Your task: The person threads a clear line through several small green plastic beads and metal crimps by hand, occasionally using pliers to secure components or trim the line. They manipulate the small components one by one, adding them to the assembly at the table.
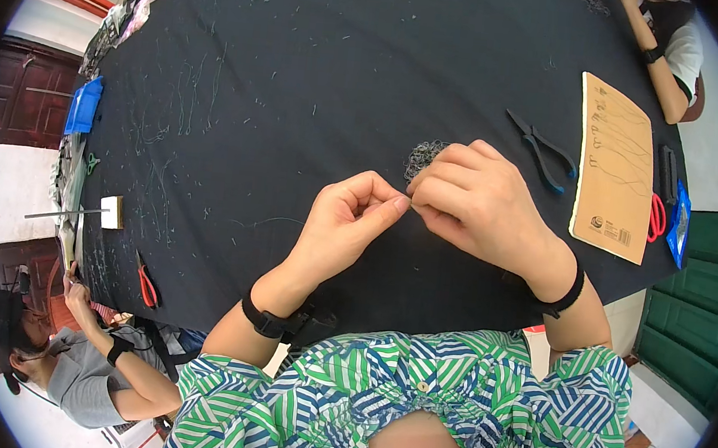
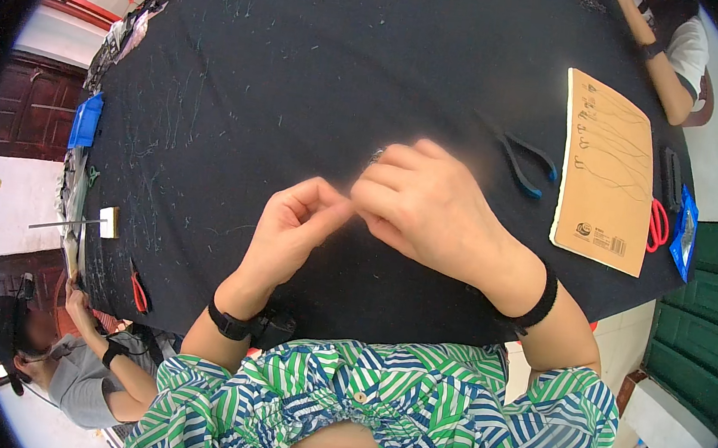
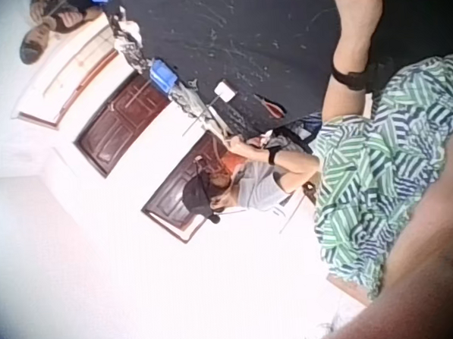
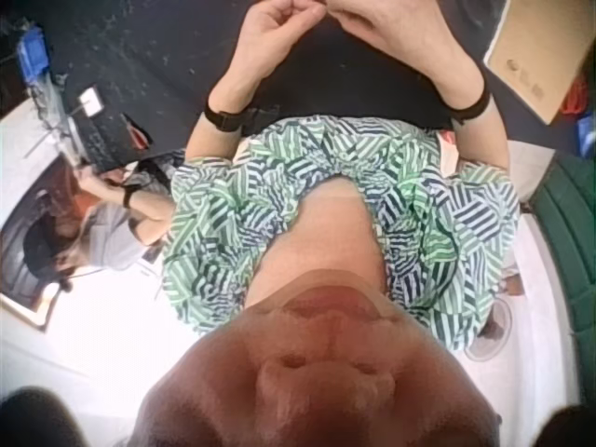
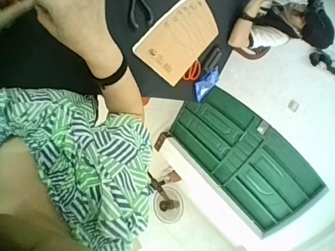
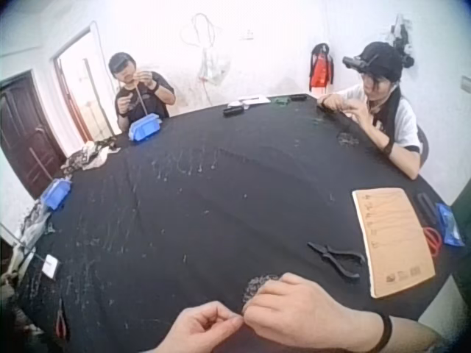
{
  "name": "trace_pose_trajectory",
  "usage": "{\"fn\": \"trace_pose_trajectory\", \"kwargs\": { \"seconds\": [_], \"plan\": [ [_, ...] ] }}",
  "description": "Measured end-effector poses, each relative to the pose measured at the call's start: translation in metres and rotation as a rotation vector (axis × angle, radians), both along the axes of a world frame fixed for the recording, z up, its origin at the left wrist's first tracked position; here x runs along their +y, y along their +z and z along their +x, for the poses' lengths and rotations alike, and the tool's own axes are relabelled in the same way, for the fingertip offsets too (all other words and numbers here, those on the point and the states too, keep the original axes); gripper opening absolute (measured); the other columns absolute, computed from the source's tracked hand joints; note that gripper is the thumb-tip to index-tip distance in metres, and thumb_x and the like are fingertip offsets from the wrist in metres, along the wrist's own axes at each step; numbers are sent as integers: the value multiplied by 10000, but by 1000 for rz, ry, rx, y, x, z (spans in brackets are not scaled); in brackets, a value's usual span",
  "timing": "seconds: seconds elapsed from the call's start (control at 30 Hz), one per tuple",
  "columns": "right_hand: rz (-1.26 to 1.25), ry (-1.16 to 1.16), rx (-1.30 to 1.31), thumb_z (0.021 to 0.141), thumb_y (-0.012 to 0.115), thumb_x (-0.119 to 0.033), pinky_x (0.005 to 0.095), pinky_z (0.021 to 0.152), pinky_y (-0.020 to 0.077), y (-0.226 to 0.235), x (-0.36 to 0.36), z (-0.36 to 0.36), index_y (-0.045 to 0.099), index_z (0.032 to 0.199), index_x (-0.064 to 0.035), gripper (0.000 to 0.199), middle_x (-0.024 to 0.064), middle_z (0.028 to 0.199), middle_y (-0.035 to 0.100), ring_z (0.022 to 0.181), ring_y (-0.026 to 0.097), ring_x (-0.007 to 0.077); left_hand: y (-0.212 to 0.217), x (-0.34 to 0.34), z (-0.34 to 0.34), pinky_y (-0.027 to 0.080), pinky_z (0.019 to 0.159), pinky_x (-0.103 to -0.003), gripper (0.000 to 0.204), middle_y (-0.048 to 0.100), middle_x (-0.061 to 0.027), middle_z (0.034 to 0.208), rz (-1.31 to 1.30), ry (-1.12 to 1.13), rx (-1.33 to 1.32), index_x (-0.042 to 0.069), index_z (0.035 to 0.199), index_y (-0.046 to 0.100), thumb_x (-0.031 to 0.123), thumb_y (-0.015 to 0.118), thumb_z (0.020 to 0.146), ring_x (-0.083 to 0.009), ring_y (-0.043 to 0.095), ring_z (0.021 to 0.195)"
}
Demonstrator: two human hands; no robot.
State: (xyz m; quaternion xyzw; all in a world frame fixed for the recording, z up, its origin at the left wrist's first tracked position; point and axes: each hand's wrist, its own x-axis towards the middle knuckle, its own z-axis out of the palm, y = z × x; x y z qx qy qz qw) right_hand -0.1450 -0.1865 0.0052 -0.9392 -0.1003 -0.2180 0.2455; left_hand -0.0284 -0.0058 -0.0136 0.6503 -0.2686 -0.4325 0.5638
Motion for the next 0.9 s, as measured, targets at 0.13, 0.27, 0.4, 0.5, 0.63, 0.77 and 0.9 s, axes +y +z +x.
{"fn": "trace_pose_trajectory", "kwargs": {
  "seconds": [0.13, 0.27, 0.4, 0.5, 0.63, 0.77, 0.9],
  "plan": [
    [411, 14, 164, 766, 733, -54, 351, 685, 506, 3, 2, -1, 622, 914, -56, 185, 73, 891, 660, 794, 649, 230, 3, -1, -2, 298, 553, -193, 136, 491, 107, 665, -11, 19, 18, 37, 874, 640, 149, 670, 947, 12, 372, 607],
    [541, -7, 289, 774, 745, -29, 291, 639, 510, 8, 6, -1, 647, 964, -42, 215, 57, 869, 680, 754, 664, 179, 4, 0, -3, 295, 552, -187, 127, 472, 111, 664, -44, 34, 9, 34, 873, 638, 134, 677, 941, 15, 364, 607],
    [602, 2, 271, 810, 718, -25, 305, 640, 531, 7, 5, -2, 622, 943, -31, 164, 87, 875, 675, 752, 676, 197, 5, 1, -3, 290, 550, -178, 120, 429, 120, 657, -87, 63, 29, 34, 870, 637, 122, 682, 938, 18, 354, 609],
    [575, -6, 226, 812, 713, -17, 300, 625, 524, 8, 6, -1, 628, 916, -26, 134, 85, 852, 668, 744, 673, 194, 4, 1, -3, 290, 548, -176, 121, 420, 122, 660, -109, 79, 29, 36, 872, 637, 124, 681, 941, 19, 348, 606],
    [498, -20, 159, 807, 719, -27, 319, 603, 506, 7, 5, -1, 637, 871, -26, 104, 84, 825, 652, 715, 661, 213, 4, 2, -3, 284, 546, -175, 122, 419, 122, 664, -122, 86, 39, 35, 874, 637, 126, 681, 943, 20, 343, 603],
    [425, -24, 88, 791, 725, -32, 333, 594, 498, 4, 4, 0, 636, 844, -28, 104, 87, 808, 639, 697, 647, 238, 5, 2, -3, 275, 548, -172, 121, 428, 122, 663, -116, 89, 56, 35, 878, 637, 128, 680, 944, 23, 340, 603],
    [350, -8, 24, 778, 721, -30, 347, 599, 493, 2, 3, 1, 626, 831, -26, 109, 90, 800, 619, 712, 632, 254, 5, 2, -3, 272, 546, -171, 117, 453, 122, 666, -108, 78, 65, 32, 889, 643, 129, 680, 943, 26, 342, 602]
  ]
}}
